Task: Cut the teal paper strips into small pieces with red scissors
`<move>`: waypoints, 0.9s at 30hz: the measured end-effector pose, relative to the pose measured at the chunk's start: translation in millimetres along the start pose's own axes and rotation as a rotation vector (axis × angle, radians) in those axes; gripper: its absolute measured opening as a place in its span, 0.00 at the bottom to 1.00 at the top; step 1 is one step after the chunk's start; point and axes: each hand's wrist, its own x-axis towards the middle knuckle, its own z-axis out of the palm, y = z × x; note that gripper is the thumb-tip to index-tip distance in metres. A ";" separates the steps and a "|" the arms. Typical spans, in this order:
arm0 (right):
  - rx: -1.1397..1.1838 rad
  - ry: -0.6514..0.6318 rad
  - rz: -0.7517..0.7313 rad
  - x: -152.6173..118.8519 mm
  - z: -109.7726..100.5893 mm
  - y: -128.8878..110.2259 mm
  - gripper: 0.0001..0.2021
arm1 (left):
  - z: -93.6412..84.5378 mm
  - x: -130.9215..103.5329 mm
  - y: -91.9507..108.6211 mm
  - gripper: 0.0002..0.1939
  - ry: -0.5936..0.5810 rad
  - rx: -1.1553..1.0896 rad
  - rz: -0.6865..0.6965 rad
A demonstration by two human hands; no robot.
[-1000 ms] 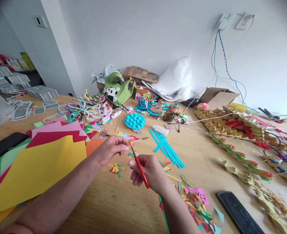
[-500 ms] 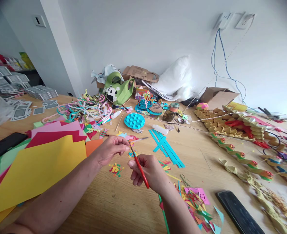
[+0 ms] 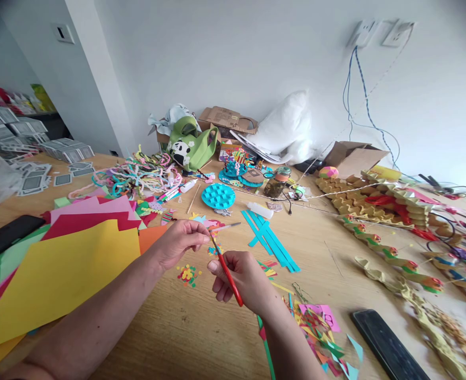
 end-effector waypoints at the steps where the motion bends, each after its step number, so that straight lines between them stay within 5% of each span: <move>1: -0.002 -0.002 -0.003 -0.3 -0.1 -0.1 0.25 | 0.0 0.0 0.1 0.07 -0.002 0.007 0.000; 27: -0.013 0.018 0.004 -0.4 0.5 -0.2 0.24 | -1.8 1.6 -3.1 0.08 -0.030 0.039 0.021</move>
